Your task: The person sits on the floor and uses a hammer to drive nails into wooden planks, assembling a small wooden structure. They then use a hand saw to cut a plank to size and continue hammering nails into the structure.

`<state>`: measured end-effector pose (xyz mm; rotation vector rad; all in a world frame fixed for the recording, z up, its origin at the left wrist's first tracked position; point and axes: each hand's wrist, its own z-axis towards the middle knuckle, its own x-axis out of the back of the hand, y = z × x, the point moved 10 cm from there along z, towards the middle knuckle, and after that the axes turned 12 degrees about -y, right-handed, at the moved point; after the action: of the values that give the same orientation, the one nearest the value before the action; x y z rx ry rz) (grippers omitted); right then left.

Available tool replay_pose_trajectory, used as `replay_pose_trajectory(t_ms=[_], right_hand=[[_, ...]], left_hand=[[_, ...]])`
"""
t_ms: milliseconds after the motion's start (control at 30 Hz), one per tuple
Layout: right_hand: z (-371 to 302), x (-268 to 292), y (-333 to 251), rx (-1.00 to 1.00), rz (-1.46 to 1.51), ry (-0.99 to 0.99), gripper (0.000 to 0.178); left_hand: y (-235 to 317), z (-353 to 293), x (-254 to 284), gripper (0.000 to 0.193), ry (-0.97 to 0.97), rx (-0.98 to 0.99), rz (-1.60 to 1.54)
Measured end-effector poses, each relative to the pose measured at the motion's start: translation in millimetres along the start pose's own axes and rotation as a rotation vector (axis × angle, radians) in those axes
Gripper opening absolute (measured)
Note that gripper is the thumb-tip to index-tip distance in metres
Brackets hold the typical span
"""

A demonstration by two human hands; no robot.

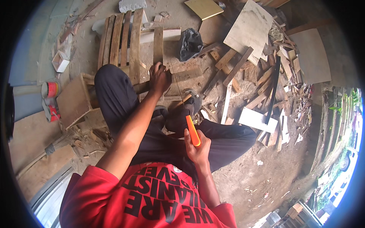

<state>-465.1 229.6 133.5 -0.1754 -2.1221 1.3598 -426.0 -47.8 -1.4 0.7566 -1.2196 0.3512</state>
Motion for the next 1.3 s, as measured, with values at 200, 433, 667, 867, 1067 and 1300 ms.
replay_pose_trajectory(t_ms=[200,433,667,867,1067,1300], right_hand=[[6.3,-3.9,3.4,-0.012,0.001,-0.007,0.041],[-2.4,-7.6,-10.9,-0.018,-0.07,-0.016,0.04],[-6.9,-10.6,-13.4,-0.013,-0.041,-0.011,0.041],[-1.9,-8.9,-10.9,-0.044,-0.082,-0.03,0.042],[-9.6,-3.1,-10.6,-0.008,-0.085,-0.004,0.043],[-8.8,-1.2,-3.1,0.008,-0.032,0.005,0.041]], left_hand=[[4.1,1.1,3.9,0.019,-0.082,0.035,0.0],[0.8,0.3,1.9,0.022,-0.033,0.041,0.03],[1.4,2.1,-3.4,0.017,-0.107,0.074,0.034],[2.1,4.2,3.6,0.02,-0.051,0.074,0.039],[5.5,4.3,5.2,0.025,-0.037,0.062,0.04],[-2.0,2.9,-9.3,0.034,-0.101,0.094,0.017]])
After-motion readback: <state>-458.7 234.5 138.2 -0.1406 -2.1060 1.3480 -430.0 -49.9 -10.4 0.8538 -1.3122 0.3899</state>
